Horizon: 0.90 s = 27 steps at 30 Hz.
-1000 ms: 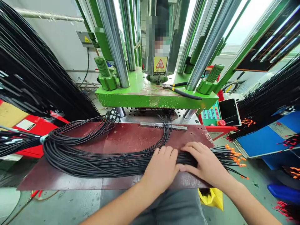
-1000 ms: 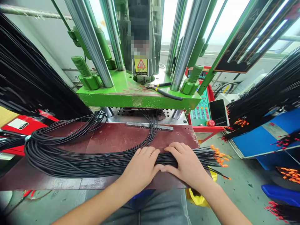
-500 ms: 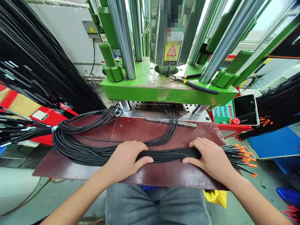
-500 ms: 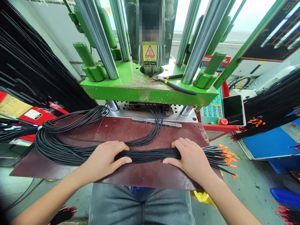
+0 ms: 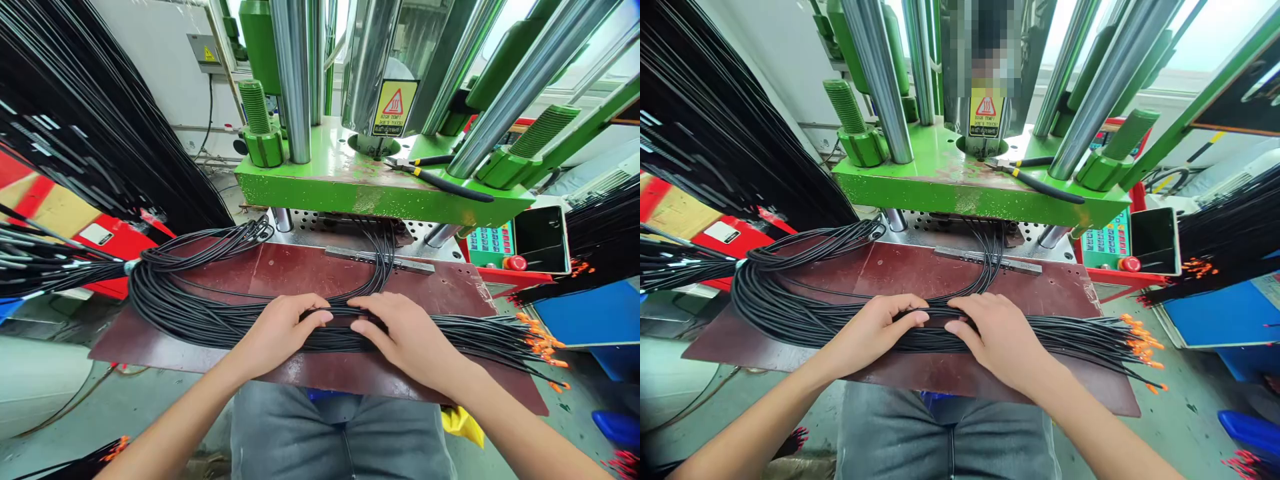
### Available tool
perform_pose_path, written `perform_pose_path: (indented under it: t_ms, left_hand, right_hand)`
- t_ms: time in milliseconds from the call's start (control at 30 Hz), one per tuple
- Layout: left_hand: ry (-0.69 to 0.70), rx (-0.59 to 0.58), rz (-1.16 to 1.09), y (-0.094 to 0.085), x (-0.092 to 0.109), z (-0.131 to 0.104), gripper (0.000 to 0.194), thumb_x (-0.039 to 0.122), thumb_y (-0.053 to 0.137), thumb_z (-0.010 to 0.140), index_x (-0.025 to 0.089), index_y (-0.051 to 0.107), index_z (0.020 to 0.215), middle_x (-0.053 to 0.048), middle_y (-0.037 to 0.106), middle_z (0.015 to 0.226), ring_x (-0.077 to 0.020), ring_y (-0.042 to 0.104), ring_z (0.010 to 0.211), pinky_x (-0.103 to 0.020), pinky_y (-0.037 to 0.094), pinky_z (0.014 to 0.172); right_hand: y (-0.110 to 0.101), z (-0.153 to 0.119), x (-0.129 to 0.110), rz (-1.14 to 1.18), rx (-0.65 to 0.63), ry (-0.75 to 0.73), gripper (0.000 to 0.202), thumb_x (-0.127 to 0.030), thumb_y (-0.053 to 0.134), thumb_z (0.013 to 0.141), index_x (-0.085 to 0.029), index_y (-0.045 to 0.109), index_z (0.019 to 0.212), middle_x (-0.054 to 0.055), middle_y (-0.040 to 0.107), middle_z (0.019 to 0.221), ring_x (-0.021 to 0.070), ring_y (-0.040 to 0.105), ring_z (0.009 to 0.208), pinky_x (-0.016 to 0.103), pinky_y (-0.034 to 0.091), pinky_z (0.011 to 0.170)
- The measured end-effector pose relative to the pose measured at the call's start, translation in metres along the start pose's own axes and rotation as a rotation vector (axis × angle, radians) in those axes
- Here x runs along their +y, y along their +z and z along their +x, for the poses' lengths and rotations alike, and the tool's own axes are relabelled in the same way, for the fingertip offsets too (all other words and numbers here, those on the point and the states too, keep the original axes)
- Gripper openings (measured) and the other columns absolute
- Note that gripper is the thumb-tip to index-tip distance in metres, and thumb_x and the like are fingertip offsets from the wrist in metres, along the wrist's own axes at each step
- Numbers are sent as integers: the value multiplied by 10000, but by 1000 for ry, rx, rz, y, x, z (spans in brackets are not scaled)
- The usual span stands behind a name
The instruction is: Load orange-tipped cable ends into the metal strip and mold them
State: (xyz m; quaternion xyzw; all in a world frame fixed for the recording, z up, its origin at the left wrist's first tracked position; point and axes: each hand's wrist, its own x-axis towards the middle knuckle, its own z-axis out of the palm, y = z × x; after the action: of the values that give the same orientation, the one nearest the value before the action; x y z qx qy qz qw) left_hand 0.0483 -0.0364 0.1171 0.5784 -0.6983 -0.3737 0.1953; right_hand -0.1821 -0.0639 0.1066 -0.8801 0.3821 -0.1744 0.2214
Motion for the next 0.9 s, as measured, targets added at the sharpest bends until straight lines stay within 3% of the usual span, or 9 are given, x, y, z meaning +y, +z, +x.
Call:
perform_pose_path:
  t_ms: [200,333,567,767,900]
  left_hand:
    - [43,5,5,0,-1,-1,246,396,534,937,220,704,950,29,721,910,-150,620,804,-240,409,725]
    - [62,2,47,0,0,-1,275,412,516,944,203,683,885,33,688,807,-138,582,716,-234,377,655]
    - [48,-14,0,-1,-1,-1,282,398,494,952,207,692,887,33,692,802,-136,593,716,-238,394,663]
    - [55,-102,-164,-5,-5,-4,188,310,689,824,199,658,973,34,692,883,-147,613,821,-242,438,753]
    - [58,-69,-264,-6,-7,-5,137,274,619,874,198,654,982,21,684,939,-141,607,867,-248,449,796]
  right_hand:
    - [6,15,-10,57,51,29,187,-255,484,991,-234,667,1019,19,709,1005,191,628,925,353,455,852]
    - [-1,21,-14,31,107,43,154,-246,508,976,-213,654,941,26,674,939,185,603,898,341,450,827]
    - [-16,19,-5,-89,-111,0,219,-353,531,974,-221,691,905,23,635,870,180,597,850,310,469,761]
    - [-12,17,-6,-76,-39,83,211,-294,469,1000,-218,659,951,16,682,932,191,622,891,327,461,798]
    - [-16,12,-9,21,-92,88,187,-371,543,964,-244,678,936,-15,672,860,150,626,773,279,455,687]
